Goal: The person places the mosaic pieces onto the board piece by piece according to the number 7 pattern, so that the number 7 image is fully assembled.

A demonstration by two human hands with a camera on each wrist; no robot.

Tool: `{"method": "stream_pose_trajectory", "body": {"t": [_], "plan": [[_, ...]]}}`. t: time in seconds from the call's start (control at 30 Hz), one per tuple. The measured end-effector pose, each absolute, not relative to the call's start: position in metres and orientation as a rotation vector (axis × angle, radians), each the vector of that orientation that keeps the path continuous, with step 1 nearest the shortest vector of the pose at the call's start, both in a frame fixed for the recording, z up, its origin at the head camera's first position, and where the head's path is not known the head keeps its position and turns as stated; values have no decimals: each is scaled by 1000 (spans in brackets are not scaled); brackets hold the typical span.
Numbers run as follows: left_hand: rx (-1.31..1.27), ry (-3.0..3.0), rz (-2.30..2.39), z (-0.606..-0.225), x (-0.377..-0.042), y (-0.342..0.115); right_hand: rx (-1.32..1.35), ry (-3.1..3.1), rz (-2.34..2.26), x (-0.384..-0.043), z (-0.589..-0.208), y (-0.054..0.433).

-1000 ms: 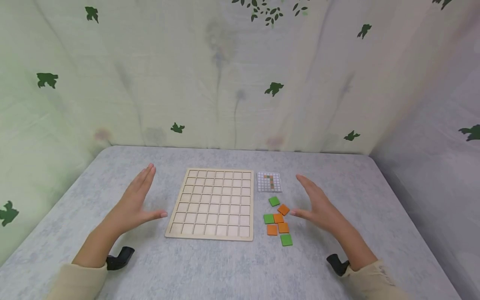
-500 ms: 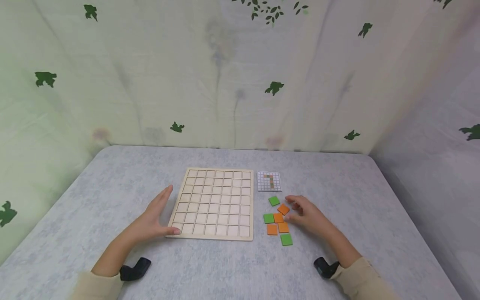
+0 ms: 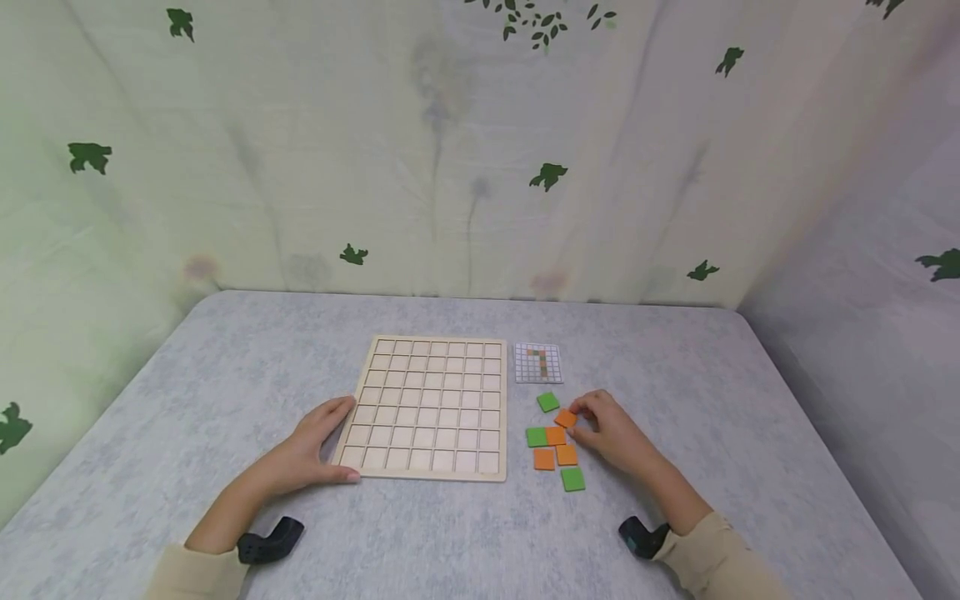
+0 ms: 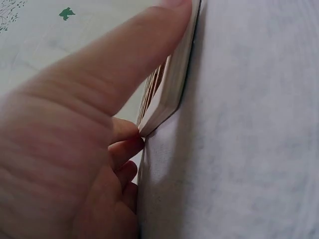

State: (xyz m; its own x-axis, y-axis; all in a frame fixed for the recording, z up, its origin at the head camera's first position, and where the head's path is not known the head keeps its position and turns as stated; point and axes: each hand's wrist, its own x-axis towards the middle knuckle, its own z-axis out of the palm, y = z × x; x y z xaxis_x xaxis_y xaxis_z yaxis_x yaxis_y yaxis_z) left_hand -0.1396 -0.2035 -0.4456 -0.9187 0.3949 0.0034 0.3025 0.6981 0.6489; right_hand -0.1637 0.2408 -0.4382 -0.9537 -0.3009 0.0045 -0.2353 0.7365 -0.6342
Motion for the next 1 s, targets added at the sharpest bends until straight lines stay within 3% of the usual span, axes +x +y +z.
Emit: {"method": "stream_pose_trajectory", "body": {"t": [0.2, 0.43, 0.73, 1.0], "plan": [[569, 2779, 1011, -447, -139, -203, -362, 2837, -1023, -170, -424, 232], [579, 2828, 950, -447, -138, -199, -553, 2880, -1139, -187, -401, 205], [576, 2831, 936, -448, -139, -199, -760, 2771, -1382, -220, -385, 141], [585, 2827, 956, -447, -139, -199, -778, 2674, -1473, -248, -394, 84]]}}
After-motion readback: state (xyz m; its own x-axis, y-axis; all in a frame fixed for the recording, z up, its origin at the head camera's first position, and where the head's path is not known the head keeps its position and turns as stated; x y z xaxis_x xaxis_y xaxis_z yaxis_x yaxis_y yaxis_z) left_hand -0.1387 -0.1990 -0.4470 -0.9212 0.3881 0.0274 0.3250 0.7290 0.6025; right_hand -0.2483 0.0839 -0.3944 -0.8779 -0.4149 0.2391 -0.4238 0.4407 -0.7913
